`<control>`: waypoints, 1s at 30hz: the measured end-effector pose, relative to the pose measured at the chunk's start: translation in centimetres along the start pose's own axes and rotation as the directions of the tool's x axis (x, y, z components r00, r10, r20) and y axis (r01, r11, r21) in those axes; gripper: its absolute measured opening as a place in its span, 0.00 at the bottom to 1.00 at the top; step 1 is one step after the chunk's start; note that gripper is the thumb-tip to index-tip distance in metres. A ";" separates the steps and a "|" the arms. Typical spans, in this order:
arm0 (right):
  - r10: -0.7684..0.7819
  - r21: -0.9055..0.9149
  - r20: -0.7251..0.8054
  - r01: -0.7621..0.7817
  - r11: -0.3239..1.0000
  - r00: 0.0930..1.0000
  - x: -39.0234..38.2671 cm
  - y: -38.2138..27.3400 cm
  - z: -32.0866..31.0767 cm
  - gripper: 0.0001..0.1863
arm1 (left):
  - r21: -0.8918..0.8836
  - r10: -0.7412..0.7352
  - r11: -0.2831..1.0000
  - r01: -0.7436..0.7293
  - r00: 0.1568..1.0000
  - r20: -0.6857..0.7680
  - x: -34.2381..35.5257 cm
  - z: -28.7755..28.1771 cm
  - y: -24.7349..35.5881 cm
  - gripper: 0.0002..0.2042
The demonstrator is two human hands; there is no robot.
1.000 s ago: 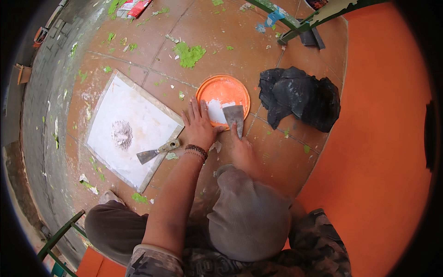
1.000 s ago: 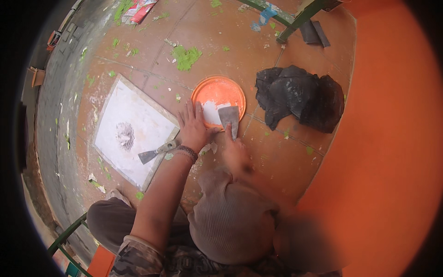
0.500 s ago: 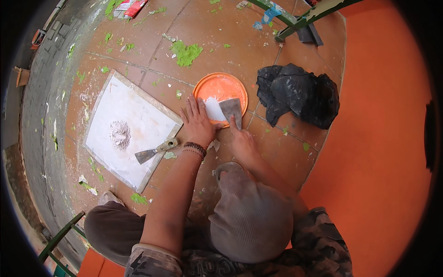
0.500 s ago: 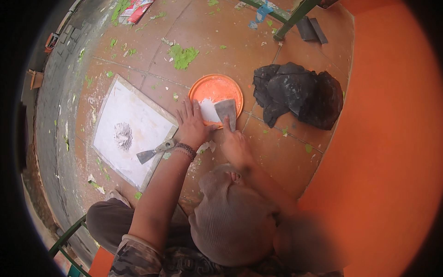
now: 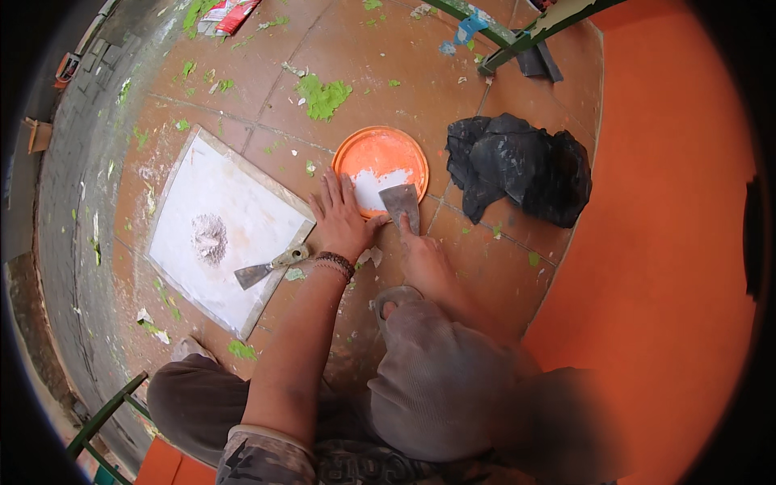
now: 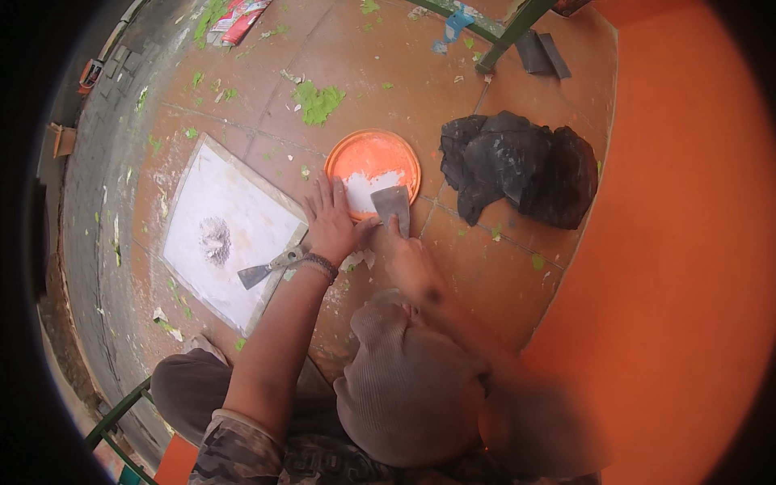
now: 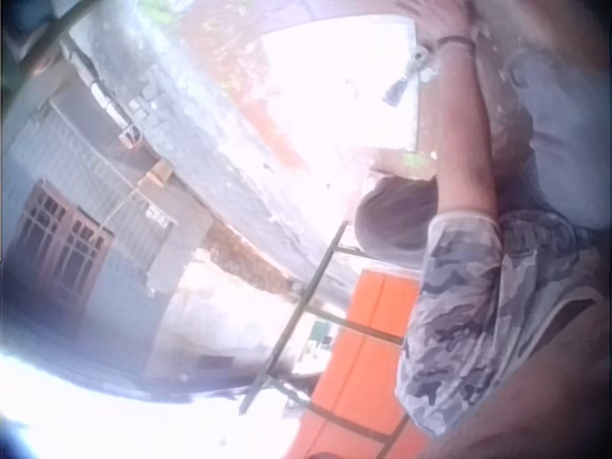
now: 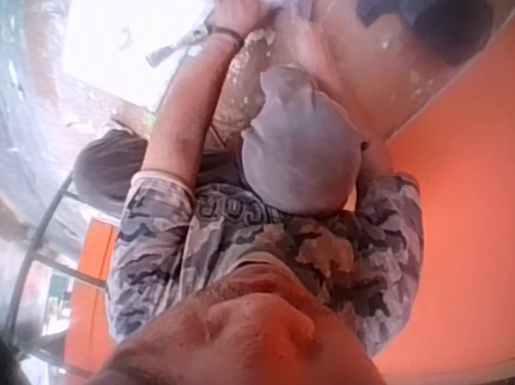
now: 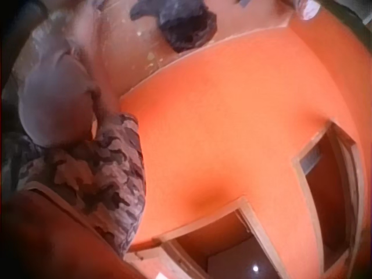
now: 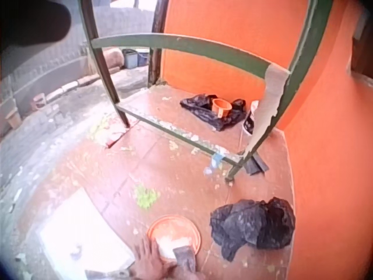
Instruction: The person sits on a tiled floor and uses a putty knife to scrape and mix white powder on a square board. They then pour the powder into an orange bucket and mix it with a liquid using the putty knife.
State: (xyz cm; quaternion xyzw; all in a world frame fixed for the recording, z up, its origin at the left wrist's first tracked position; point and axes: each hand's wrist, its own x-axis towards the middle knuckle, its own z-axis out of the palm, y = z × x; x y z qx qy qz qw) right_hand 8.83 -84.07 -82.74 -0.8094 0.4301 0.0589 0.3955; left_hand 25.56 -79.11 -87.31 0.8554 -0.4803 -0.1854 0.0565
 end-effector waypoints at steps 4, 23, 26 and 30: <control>0.145 -0.090 0.074 -0.139 0.986 0.987 -0.8 -1.5 -0.1 0.34 | 0.009 0.015 1.000 -0.015 1.000 -0.026 -0.4 0.3 -0.4 0.54; 0.116 -0.322 0.184 -0.052 0.945 0.976 1.8 -3.2 -1.0 0.37 | -0.085 -0.107 0.991 0.105 0.994 -0.011 -0.2 0.4 -0.9 0.63; 0.068 -0.360 0.108 -0.025 0.932 0.992 1.6 -3.2 -0.5 0.36 | -0.155 -0.108 0.982 0.109 0.994 0.016 -0.1 -0.5 -0.6 0.63; -0.047 -0.310 0.092 0.073 0.948 0.995 2.6 -2.4 -1.2 0.34 | -0.155 -0.099 0.983 0.096 0.995 -0.016 -0.1 -0.6 -1.1 0.63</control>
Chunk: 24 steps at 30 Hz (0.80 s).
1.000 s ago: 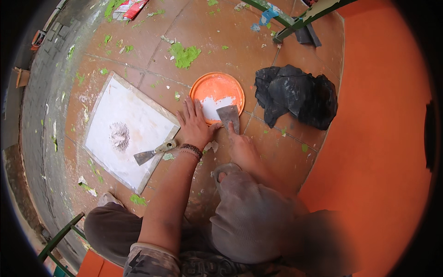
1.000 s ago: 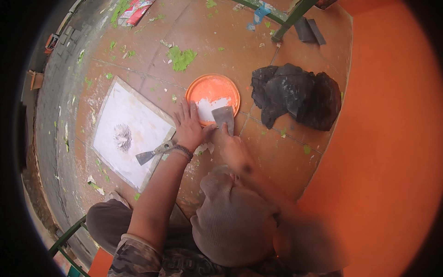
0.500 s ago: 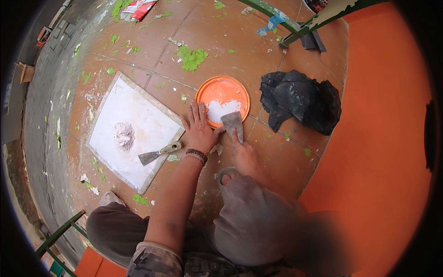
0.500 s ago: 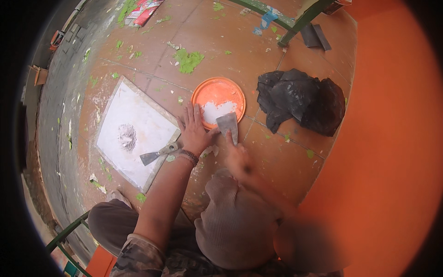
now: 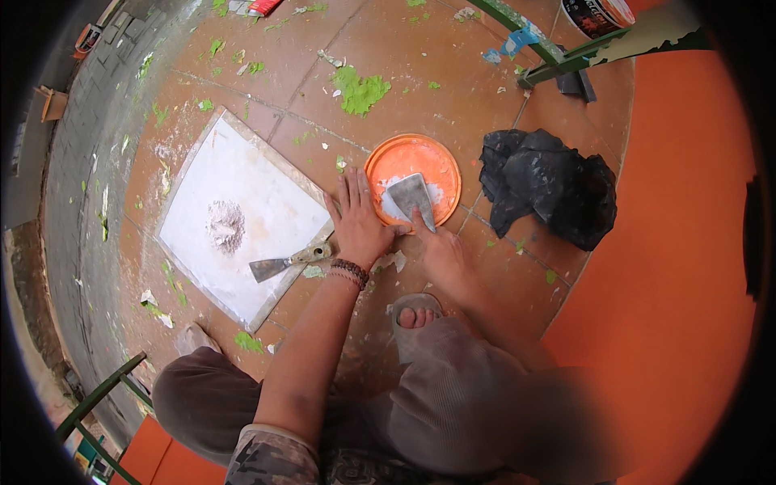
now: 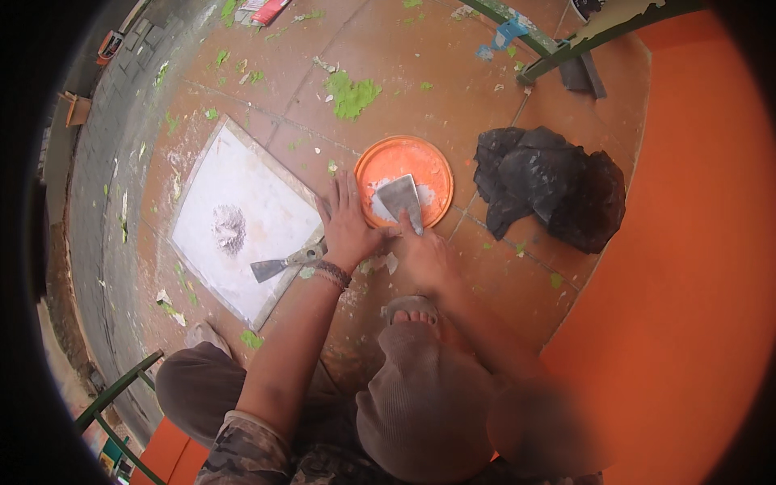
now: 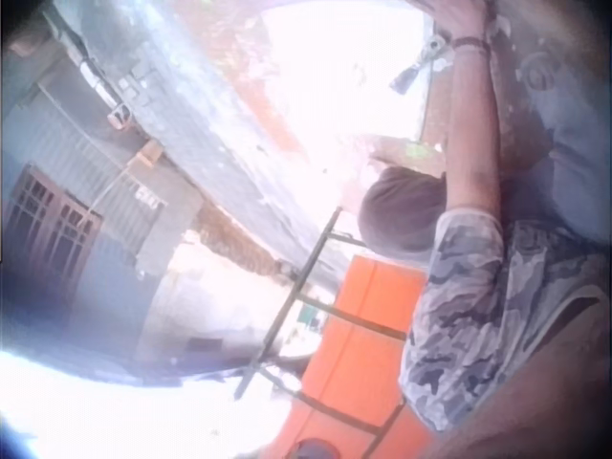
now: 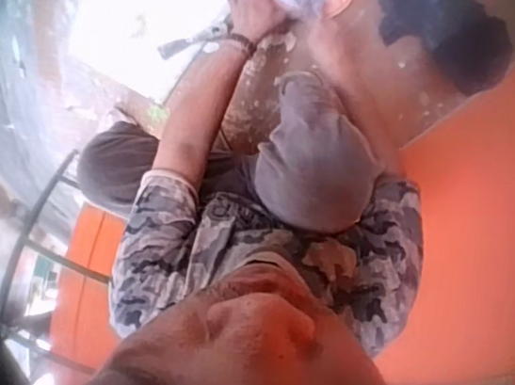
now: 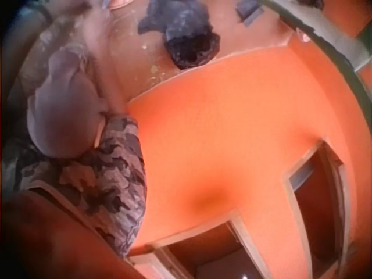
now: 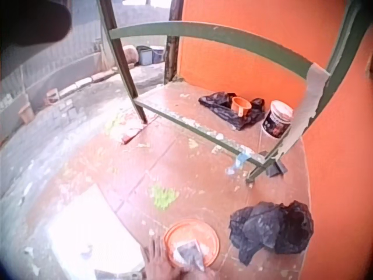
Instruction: The person sits on a tiled floor and uses a putty knife to scrape and mix white powder on a square board. They then pour the powder into an orange bucket and mix it with a liquid using the putty knife.
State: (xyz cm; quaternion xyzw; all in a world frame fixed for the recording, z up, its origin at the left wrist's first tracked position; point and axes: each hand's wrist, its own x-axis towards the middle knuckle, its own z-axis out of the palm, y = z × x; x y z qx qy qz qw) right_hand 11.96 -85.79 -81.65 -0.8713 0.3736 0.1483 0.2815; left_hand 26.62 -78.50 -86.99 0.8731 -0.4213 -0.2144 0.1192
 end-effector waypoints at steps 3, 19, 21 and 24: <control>0.020 -0.038 0.221 -0.012 0.999 0.975 0.2 1.5 -1.3 0.34 | -0.014 0.010 1.000 -0.009 1.000 0.022 0.2 -0.3 0.1 0.64; -0.050 -0.109 0.238 0.078 0.991 0.970 2.4 3.1 -3.3 0.36 | -0.045 0.073 0.997 -0.069 0.994 0.079 1.1 -1.1 -0.2 0.63; 0.021 -0.138 0.330 0.026 0.990 0.944 1.3 3.1 -4.1 0.35 | -0.025 0.101 0.995 -0.099 0.990 0.098 1.3 -1.4 0.0 0.63; -0.113 -0.025 0.125 0.117 0.993 0.986 2.8 3.1 -2.1 0.35 | -0.055 0.104 0.993 -0.100 0.992 0.073 1.4 -1.2 0.0 0.63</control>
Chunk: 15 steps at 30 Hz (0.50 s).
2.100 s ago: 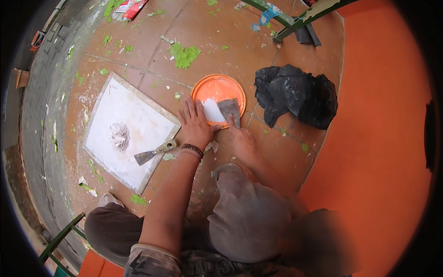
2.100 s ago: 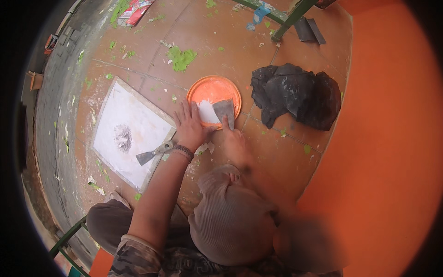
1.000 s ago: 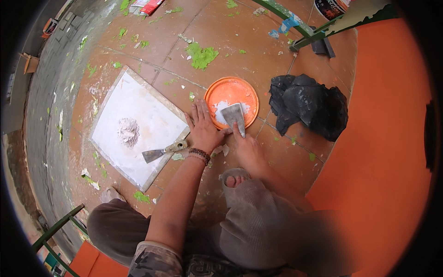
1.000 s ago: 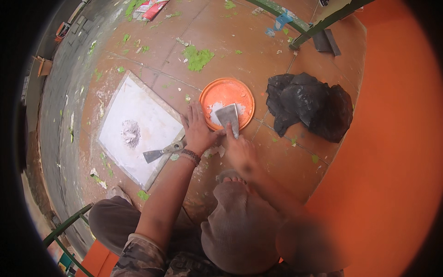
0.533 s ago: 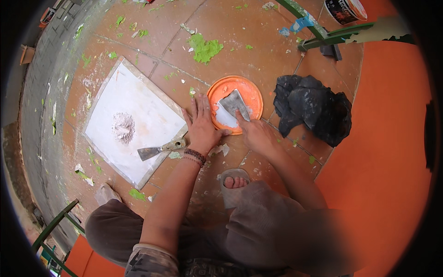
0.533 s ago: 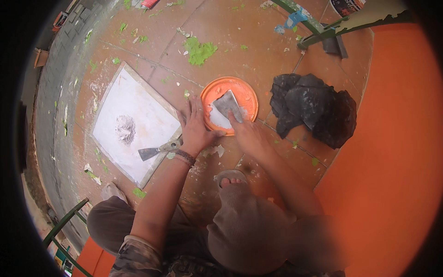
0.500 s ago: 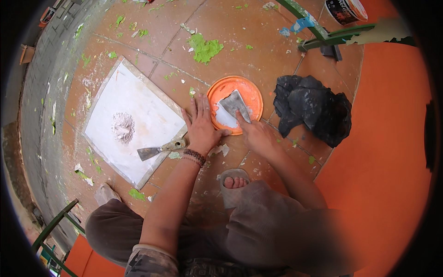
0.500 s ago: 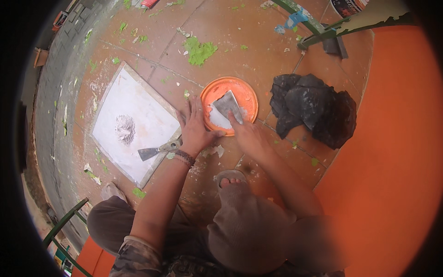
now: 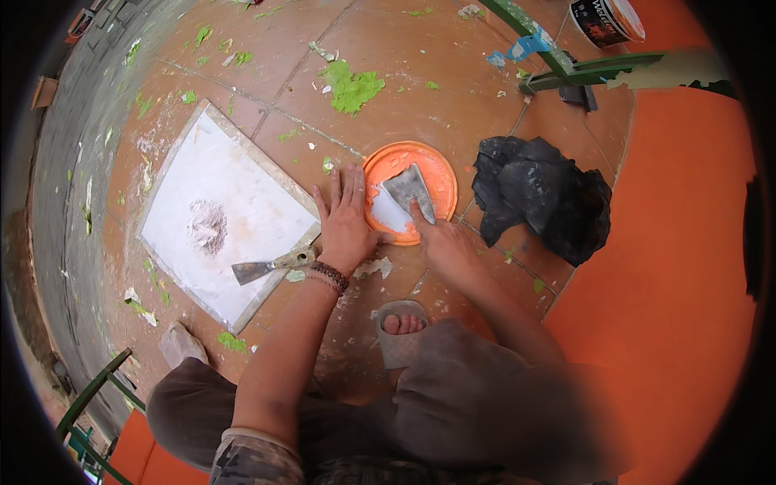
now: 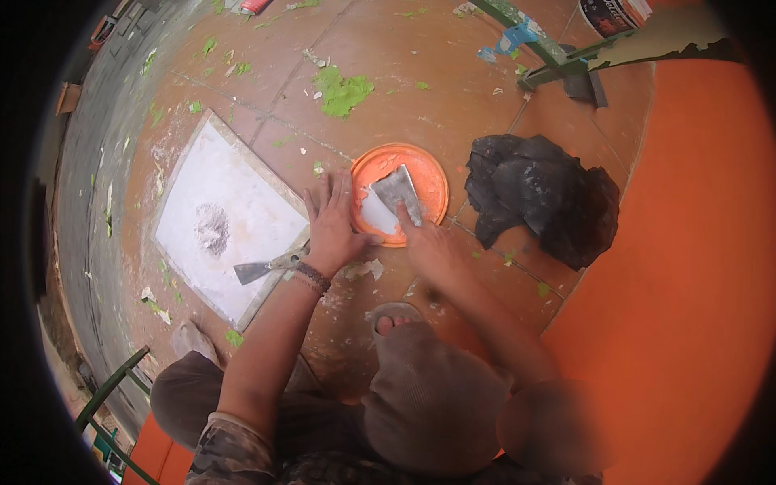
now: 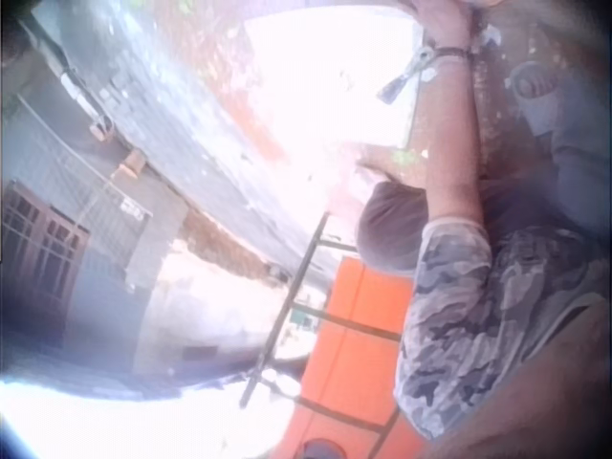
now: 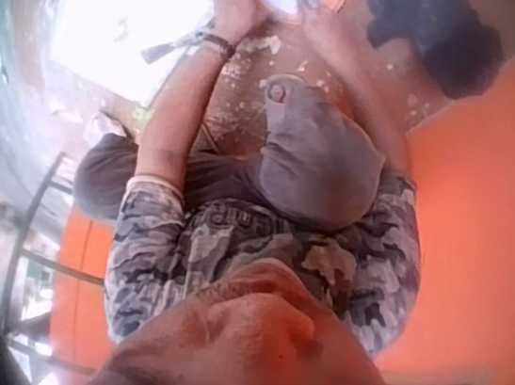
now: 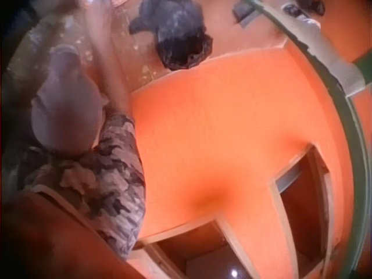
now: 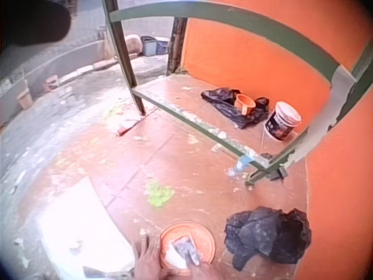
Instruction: The person sits on a tiled floor and uses a putty knife to scrape and mix white powder on a square board. They then pour the powder into an orange bucket and mix it with a liquid using the putty knife.
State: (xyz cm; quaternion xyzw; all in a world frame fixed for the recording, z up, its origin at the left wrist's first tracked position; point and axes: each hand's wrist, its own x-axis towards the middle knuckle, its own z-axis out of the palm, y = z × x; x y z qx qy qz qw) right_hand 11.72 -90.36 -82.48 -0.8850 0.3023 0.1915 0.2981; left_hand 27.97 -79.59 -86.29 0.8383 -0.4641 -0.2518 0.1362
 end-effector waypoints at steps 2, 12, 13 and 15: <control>0.035 0.013 0.022 -0.035 0.999 0.999 0.2 -0.8 -0.2 0.34 | -0.009 -0.014 1.000 0.014 1.000 -0.004 0.2 -0.2 0.0 0.63; 0.115 0.045 -0.018 -0.115 0.992 0.993 1.5 -2.3 0.4 0.31 | -0.019 -0.067 0.998 0.068 0.998 0.009 0.5 -0.6 0.3 0.60; 0.144 0.040 0.017 -0.144 0.989 0.989 1.1 -2.4 0.7 0.32 | 0.011 -0.087 0.996 0.087 0.995 0.042 0.6 -0.7 0.5 0.61; 0.191 0.030 0.084 -0.194 0.981 0.978 0.1 -2.8 1.4 0.33 | 0.077 -0.135 0.989 0.128 0.986 0.099 0.7 -0.8 1.1 0.62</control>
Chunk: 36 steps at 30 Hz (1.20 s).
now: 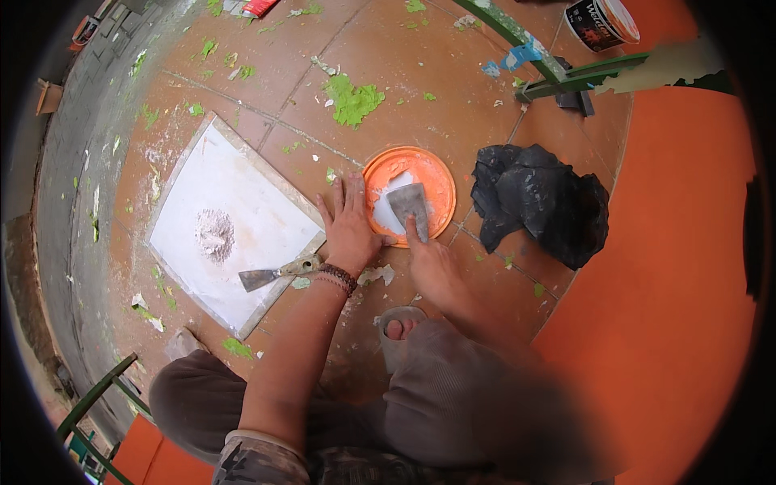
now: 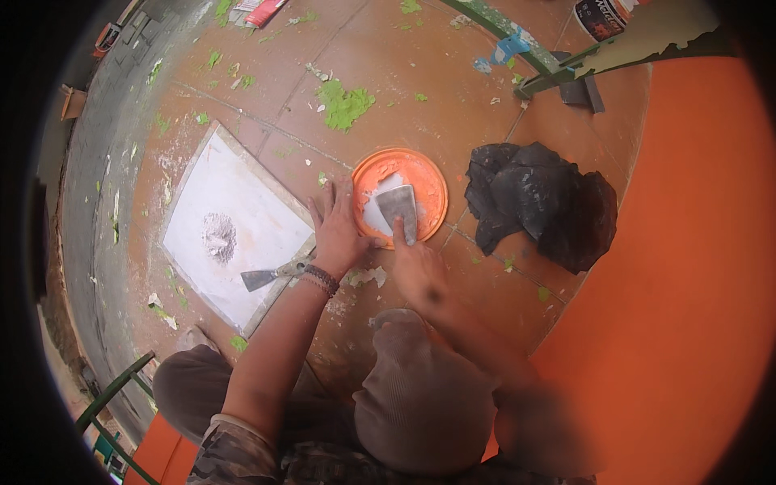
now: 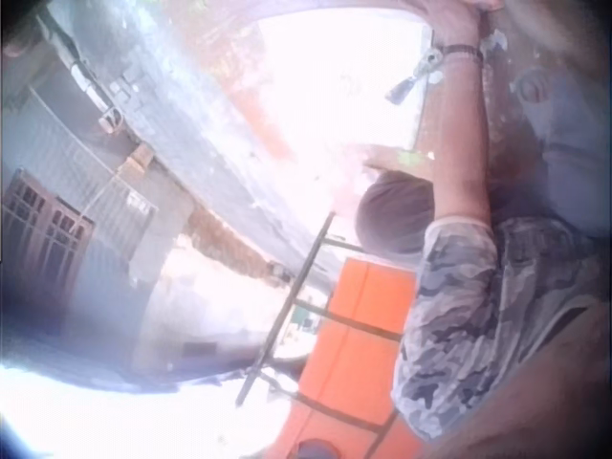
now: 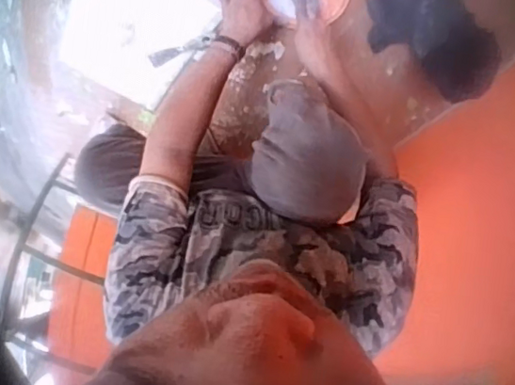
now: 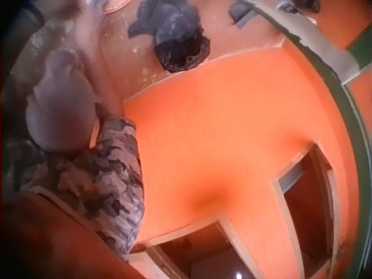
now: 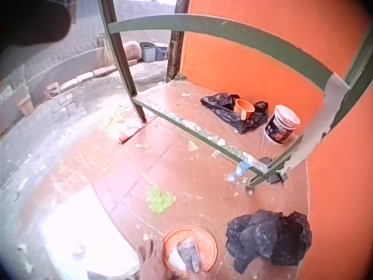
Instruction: The person sits on a tiled floor and uses a putty knife to scrape and mix white powder on a square board. They then pour the powder into an orange bucket and mix it with a liquid using the putty knife.
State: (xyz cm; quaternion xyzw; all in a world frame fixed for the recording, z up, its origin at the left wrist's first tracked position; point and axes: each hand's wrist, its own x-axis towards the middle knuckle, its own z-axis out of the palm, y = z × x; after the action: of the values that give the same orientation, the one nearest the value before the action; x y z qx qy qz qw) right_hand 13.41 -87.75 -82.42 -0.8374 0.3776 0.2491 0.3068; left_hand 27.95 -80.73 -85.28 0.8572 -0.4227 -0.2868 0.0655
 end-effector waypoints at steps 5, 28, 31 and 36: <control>0.007 0.083 -0.138 0.004 0.997 0.990 2.0 -2.6 -1.1 0.36 | 0.018 0.038 0.999 -0.037 0.997 -0.060 0.2 1.1 -0.7 0.61; 0.176 0.247 -0.191 -0.126 0.961 0.966 1.9 -3.8 0.4 0.40 | 0.043 0.012 0.999 -0.009 0.997 -0.072 0.2 1.1 -0.2 0.56; 0.202 0.271 -0.156 -0.154 0.950 0.967 1.2 -4.4 1.3 0.40 | 0.012 0.006 1.000 -0.006 0.997 -0.071 0.0 1.1 -0.1 0.55; 0.234 0.336 -0.196 -0.159 0.928 0.952 2.6 -6.8 -0.3 0.40 | 0.201 0.084 0.979 -0.028 0.957 -0.277 0.9 4.3 -2.1 0.52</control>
State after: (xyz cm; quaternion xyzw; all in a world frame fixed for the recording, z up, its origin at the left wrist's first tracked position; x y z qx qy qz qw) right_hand 20.34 -85.66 -81.66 -0.7584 0.5282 0.1153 0.3640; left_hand 27.44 -79.52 -89.93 0.8793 -0.4592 -0.1160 0.0494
